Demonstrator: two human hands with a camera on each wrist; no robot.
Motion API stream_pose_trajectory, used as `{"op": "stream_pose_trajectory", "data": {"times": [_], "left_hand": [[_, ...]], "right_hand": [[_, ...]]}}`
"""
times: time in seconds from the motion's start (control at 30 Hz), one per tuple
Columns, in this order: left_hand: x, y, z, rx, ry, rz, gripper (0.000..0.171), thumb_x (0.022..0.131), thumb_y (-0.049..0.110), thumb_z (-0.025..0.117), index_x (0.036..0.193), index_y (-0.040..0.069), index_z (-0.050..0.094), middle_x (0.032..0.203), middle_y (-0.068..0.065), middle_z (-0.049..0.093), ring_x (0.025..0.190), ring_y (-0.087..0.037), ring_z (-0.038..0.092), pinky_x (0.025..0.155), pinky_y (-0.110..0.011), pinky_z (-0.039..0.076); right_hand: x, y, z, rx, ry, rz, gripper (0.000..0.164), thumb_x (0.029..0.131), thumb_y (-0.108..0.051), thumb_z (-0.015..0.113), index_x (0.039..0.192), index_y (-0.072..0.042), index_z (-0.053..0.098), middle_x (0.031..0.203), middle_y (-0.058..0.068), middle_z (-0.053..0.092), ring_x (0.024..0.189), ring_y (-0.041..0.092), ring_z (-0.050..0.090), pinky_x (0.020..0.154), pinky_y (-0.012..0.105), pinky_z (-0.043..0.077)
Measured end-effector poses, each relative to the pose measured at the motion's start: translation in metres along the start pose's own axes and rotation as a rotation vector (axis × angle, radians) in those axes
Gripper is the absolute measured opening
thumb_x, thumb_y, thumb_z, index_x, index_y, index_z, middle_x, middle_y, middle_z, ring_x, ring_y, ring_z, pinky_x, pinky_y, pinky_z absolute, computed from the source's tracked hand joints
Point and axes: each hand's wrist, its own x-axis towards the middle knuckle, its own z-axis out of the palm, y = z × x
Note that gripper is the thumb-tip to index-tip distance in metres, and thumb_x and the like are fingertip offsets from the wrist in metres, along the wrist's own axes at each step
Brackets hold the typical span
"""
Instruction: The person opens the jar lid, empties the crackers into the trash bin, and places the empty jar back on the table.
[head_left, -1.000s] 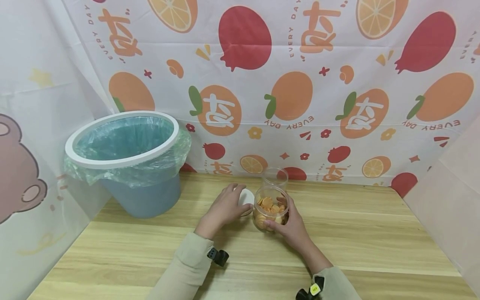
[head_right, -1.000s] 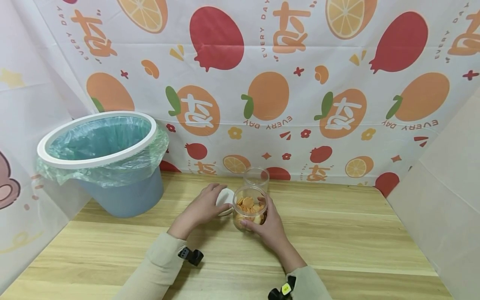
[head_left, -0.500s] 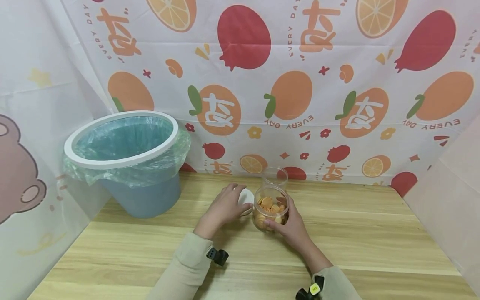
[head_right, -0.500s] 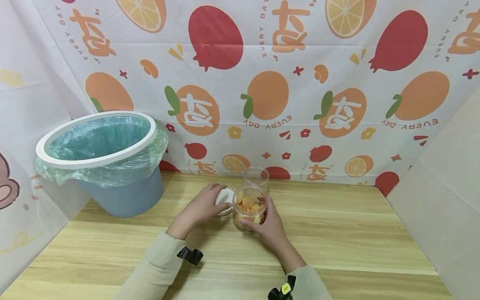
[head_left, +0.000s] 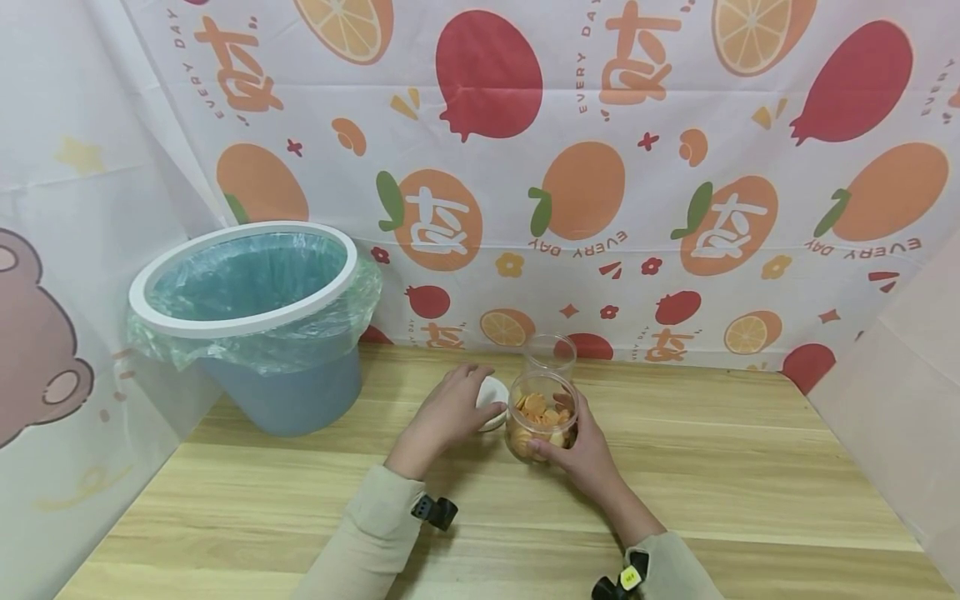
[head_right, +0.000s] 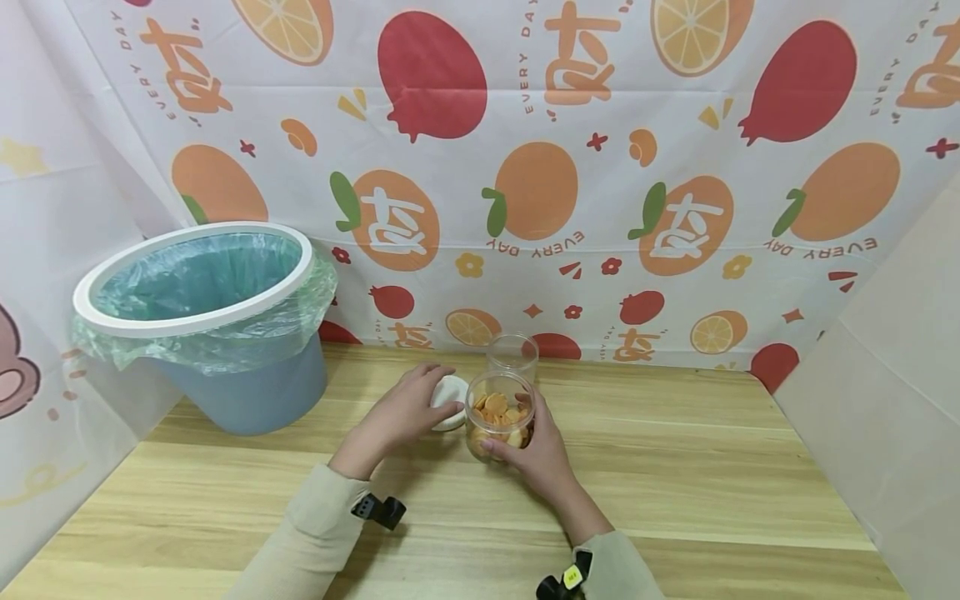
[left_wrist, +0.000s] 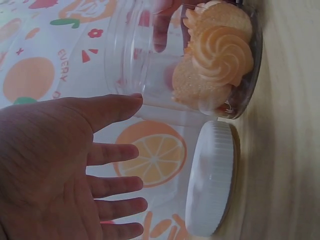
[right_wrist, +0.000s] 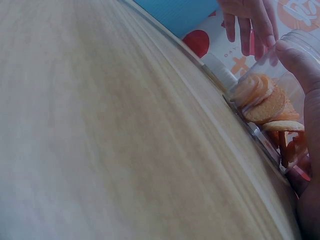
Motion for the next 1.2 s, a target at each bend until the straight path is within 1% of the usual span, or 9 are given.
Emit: {"op": "stream_pose_trajectory", "data": {"times": [0.2, 0.4, 0.73, 1.03, 1.2], "left_hand": [[-0.001, 0.004, -0.005, 0.005, 0.015, 0.012, 0.059, 0.093, 0.038, 0.071, 0.141, 0.008, 0.057, 0.145, -0.019, 0.055, 0.135, -0.038, 0.052, 0.111, -0.053, 0.044], [-0.002, 0.007, -0.011, 0.01, 0.033, 0.021, 0.058, 0.094, 0.04, 0.071, 0.141, 0.008, 0.057, 0.146, -0.018, 0.054, 0.136, -0.036, 0.051, 0.111, -0.052, 0.044], [-0.006, 0.014, -0.021, -0.014, 0.05, 0.027, 0.06, 0.094, 0.041, 0.07, 0.144, 0.012, 0.055, 0.149, -0.014, 0.052, 0.137, -0.034, 0.052, 0.11, -0.052, 0.045], [-0.005, 0.015, -0.02, -0.004, 0.047, 0.036, 0.06, 0.094, 0.041, 0.07, 0.144, 0.012, 0.055, 0.149, -0.013, 0.052, 0.137, -0.033, 0.053, 0.109, -0.052, 0.046], [-0.006, 0.015, -0.019, 0.002, 0.057, 0.045, 0.059, 0.094, 0.04, 0.07, 0.143, 0.011, 0.056, 0.148, -0.014, 0.053, 0.136, -0.033, 0.054, 0.109, -0.052, 0.046]], "right_hand": [[0.0, 0.0, 0.0, -0.001, 0.006, -0.007, 0.099, 0.078, -0.035, 0.087, 0.157, -0.033, 0.026, 0.154, 0.008, 0.047, 0.146, 0.031, 0.042, 0.12, 0.054, 0.031], [0.0, 0.0, 0.0, 0.009, 0.005, -0.014, 0.099, 0.079, -0.034, 0.087, 0.157, -0.032, 0.026, 0.154, 0.009, 0.047, 0.146, 0.031, 0.042, 0.12, 0.055, 0.031], [0.0, -0.001, 0.0, 0.011, -0.002, -0.001, 0.099, 0.079, -0.035, 0.087, 0.157, -0.033, 0.025, 0.155, 0.008, 0.046, 0.147, 0.031, 0.041, 0.121, 0.055, 0.03], [-0.001, 0.001, 0.0, 0.011, -0.005, -0.006, 0.099, 0.08, -0.034, 0.086, 0.157, -0.03, 0.025, 0.155, 0.009, 0.045, 0.146, 0.032, 0.041, 0.12, 0.055, 0.031], [0.0, 0.0, 0.0, 0.013, -0.004, -0.005, 0.098, 0.08, -0.034, 0.086, 0.157, -0.031, 0.025, 0.155, 0.008, 0.045, 0.146, 0.031, 0.041, 0.12, 0.056, 0.032]]}}
